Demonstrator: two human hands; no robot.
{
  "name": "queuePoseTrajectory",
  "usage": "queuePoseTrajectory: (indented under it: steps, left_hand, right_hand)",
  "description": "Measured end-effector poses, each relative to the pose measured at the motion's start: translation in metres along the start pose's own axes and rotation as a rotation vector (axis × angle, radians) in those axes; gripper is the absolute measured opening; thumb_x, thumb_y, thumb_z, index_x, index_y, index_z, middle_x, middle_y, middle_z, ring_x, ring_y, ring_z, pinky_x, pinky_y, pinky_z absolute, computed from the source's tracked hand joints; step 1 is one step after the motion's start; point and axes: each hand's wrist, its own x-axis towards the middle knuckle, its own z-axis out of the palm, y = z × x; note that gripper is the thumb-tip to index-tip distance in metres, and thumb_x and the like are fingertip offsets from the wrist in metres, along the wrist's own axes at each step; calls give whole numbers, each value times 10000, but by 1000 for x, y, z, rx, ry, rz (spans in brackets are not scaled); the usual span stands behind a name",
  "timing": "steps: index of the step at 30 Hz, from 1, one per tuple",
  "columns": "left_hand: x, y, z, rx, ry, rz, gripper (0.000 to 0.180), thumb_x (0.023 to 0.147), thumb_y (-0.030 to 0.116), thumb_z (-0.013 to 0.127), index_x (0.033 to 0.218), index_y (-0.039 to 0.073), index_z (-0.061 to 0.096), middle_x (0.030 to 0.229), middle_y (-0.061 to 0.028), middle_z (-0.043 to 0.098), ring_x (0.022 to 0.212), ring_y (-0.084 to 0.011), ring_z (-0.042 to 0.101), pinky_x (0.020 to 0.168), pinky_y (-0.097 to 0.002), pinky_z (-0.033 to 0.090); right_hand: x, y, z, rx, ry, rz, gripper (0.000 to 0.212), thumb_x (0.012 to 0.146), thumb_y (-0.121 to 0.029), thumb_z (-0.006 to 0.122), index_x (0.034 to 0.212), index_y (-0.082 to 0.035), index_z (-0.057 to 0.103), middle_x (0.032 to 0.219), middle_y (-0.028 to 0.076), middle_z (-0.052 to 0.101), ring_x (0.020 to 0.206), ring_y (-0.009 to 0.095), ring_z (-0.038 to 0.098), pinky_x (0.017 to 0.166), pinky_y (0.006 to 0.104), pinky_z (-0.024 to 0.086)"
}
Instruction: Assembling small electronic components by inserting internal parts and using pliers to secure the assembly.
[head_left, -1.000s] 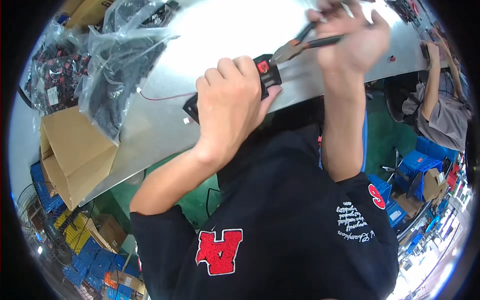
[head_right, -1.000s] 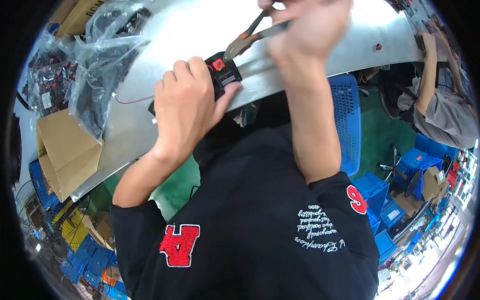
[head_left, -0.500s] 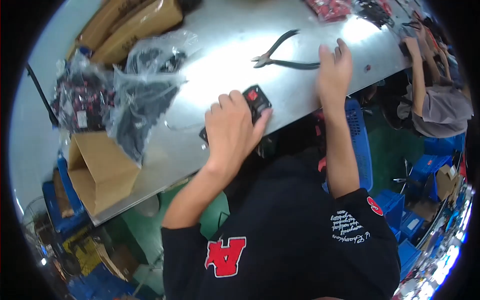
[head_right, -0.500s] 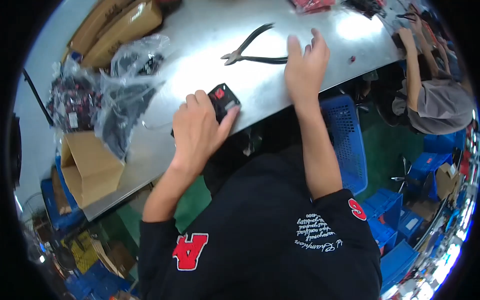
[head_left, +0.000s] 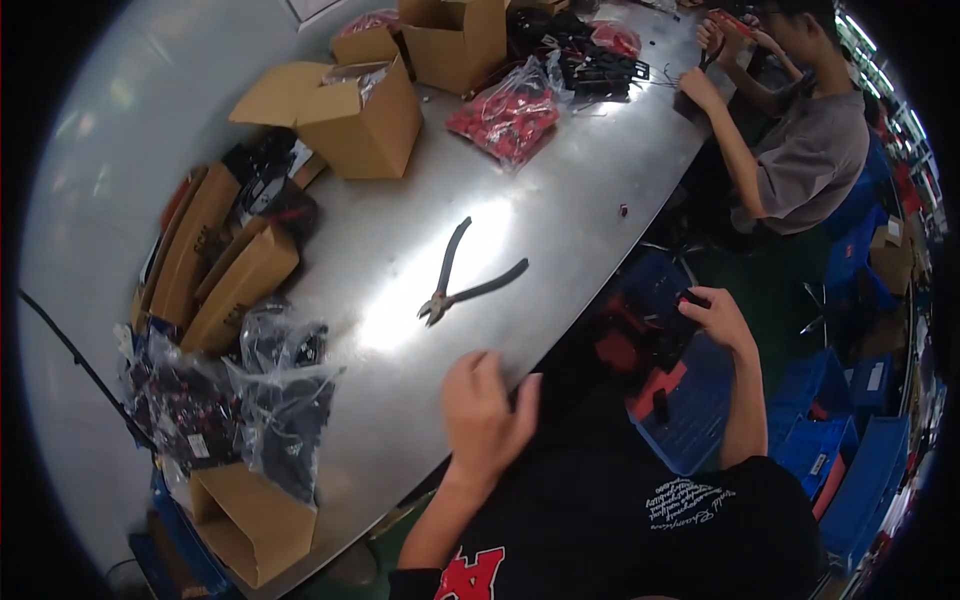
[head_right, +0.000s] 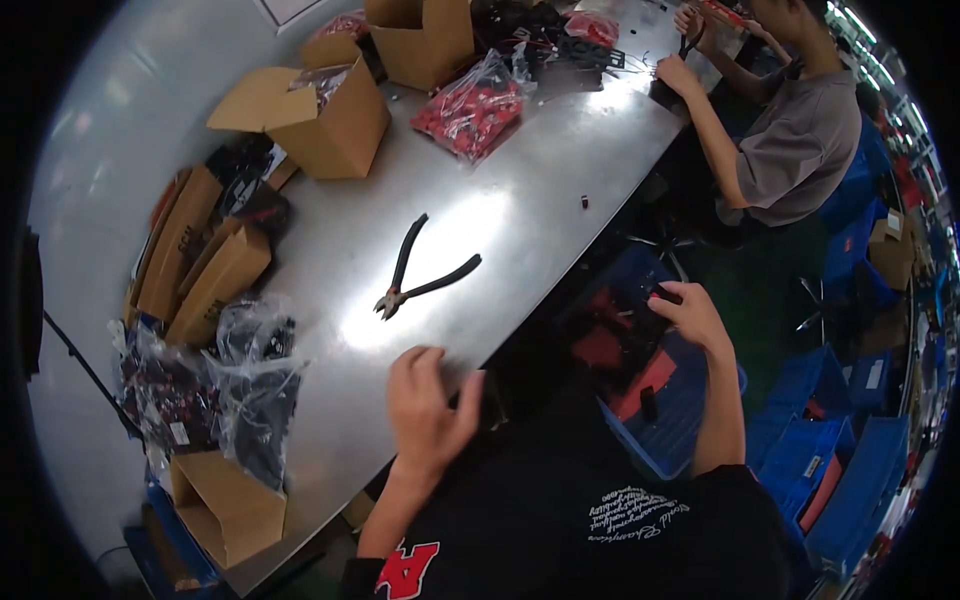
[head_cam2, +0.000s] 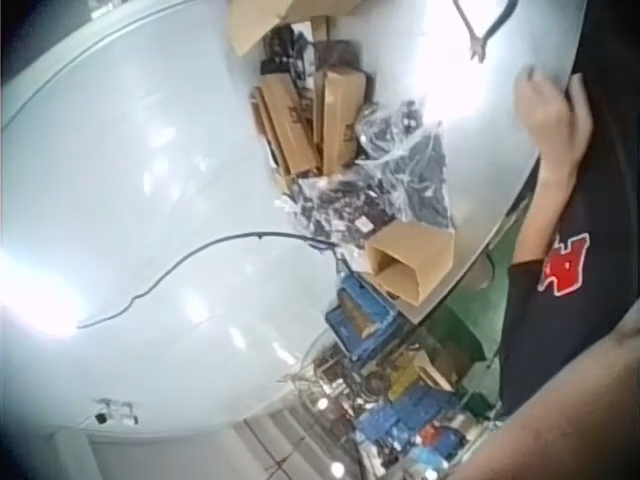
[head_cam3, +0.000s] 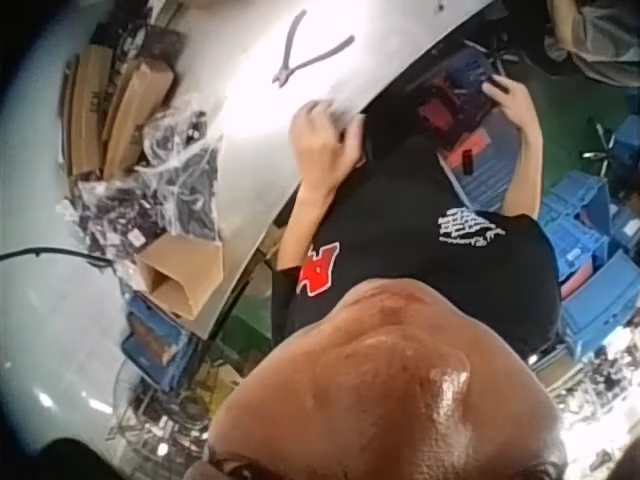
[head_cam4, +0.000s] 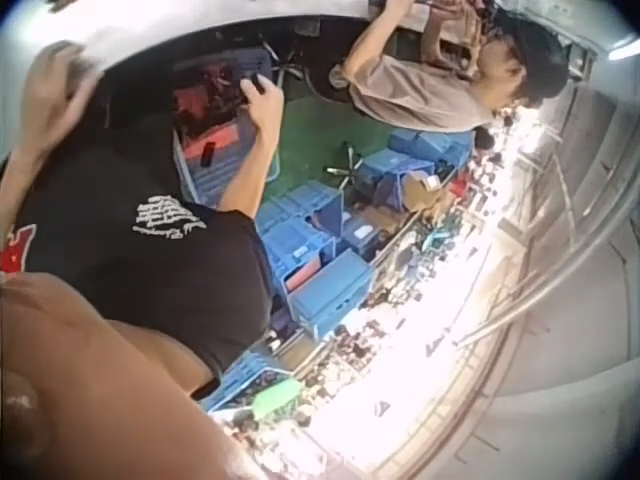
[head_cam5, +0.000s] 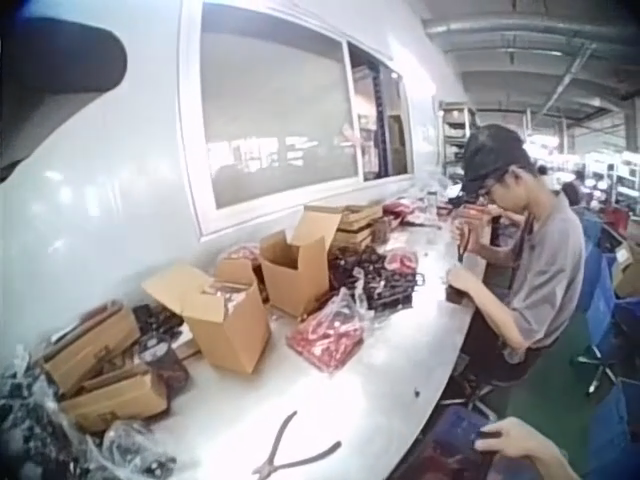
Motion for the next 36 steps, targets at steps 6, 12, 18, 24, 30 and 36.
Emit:
queuePoseTrajectory:
  steps: [6, 12, 18, 24, 30, 36]
  left_hand:
    - [-21, -49, -26, 158, 182, -224, 195, 837, 99, 717, 911, 1, 565, 854, -166, 558, 793, -354, 553, 705, -439, 447]
    - [-26, -54, -30, 279, 178, -322, 180, 825, 136, 710, 895, 31, 582, 860, -138, 574, 825, -340, 559, 755, -440, 434]
    - [-27, -56, -27, 248, 158, -382, 173, 820, 130, 704, 868, 32, 569, 852, -136, 569, 821, -343, 549, 747, -446, 426]
    - [-22, -54, -26, 237, 163, -360, 168, 814, 114, 704, 865, 31, 568, 837, -134, 570, 800, -346, 546, 729, -448, 426]
    - [2, -38, -35, -238, 177, -569, 177, 911, 138, 673, 977, -13, 609, 868, -128, 607, 820, -241, 593, 758, -367, 464]
    - [63, -9, -26, -906, 52, -575, 558, 1090, 455, 342, 1355, -15, 482, 1254, -140, 606, 1127, -205, 592, 951, -350, 469]
  right_hand:
    - [54, -82, -1, -153, 114, -504, 263, 897, -215, 668, 976, 36, 687, 795, 85, 669, 740, 145, 621, 678, 304, 495]
    - [201, -195, -4, -513, 579, -794, 200, 865, -144, 639, 1003, -11, 699, 949, 154, 715, 898, 373, 674, 801, 444, 525]
    - [338, -220, -52, -962, 563, -610, 234, 819, -137, 661, 1030, -54, 716, 1045, 182, 713, 1018, 380, 675, 874, 474, 550]
    - [279, -273, -75, -847, 753, -447, 384, 847, -373, 626, 1080, -93, 748, 955, 192, 736, 939, 391, 700, 841, 486, 555]
    - [154, -270, -22, 134, 382, -789, 424, 949, -302, 679, 1187, 49, 676, 905, 11, 693, 838, 82, 613, 779, 234, 495]
    - [17, -233, 122, -26, -10, -1037, 385, 807, -229, 789, 1093, 6, 683, 883, 115, 698, 722, 175, 679, 661, 301, 543]
